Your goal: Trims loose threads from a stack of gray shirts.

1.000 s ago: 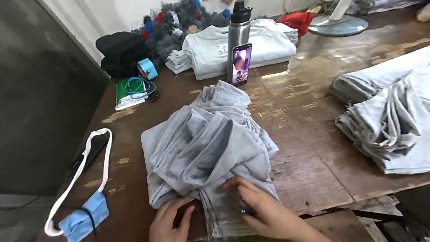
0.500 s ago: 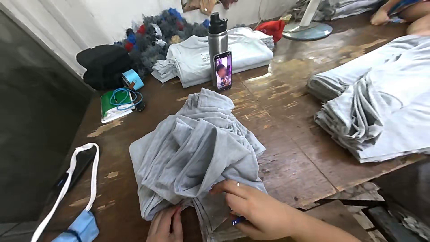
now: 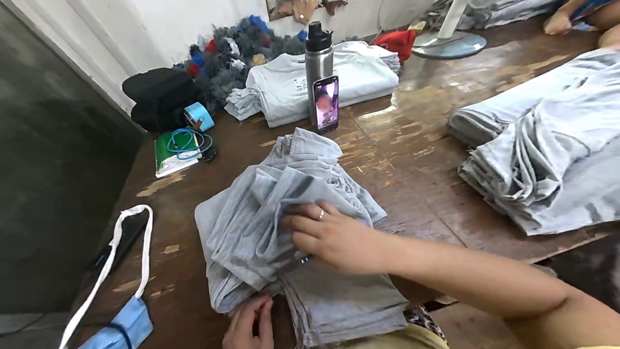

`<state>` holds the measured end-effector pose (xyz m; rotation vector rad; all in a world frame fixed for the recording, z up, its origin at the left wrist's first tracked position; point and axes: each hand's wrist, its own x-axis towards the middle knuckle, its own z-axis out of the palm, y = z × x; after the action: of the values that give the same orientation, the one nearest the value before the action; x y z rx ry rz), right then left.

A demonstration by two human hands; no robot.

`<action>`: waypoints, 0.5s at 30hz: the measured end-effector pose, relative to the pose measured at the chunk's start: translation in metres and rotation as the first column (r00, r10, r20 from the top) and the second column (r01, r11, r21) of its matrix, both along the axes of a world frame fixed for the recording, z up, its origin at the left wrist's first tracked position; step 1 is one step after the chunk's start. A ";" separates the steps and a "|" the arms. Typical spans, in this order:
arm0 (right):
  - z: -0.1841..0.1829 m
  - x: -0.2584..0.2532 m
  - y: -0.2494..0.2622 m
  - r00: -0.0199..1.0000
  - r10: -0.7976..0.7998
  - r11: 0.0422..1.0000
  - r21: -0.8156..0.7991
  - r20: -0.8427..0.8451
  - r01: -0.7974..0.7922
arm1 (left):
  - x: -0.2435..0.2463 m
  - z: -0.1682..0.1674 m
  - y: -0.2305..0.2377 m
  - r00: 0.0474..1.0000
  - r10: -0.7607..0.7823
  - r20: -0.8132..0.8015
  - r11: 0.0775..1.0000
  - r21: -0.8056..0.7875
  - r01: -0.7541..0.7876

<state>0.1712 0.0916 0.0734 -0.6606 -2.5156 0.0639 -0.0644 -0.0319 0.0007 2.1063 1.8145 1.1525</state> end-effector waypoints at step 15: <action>-0.040 0.002 -0.011 0.972 0.075 0.984 0.174 -0.225 -0.036 | -0.013 0.000 -0.004 0.998 0.053 0.028 0.998 0.024 -0.053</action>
<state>0.1728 0.0810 0.0331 -0.4843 -2.2847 -0.0497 -0.0775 -0.0363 0.0003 2.0573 1.8643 1.2158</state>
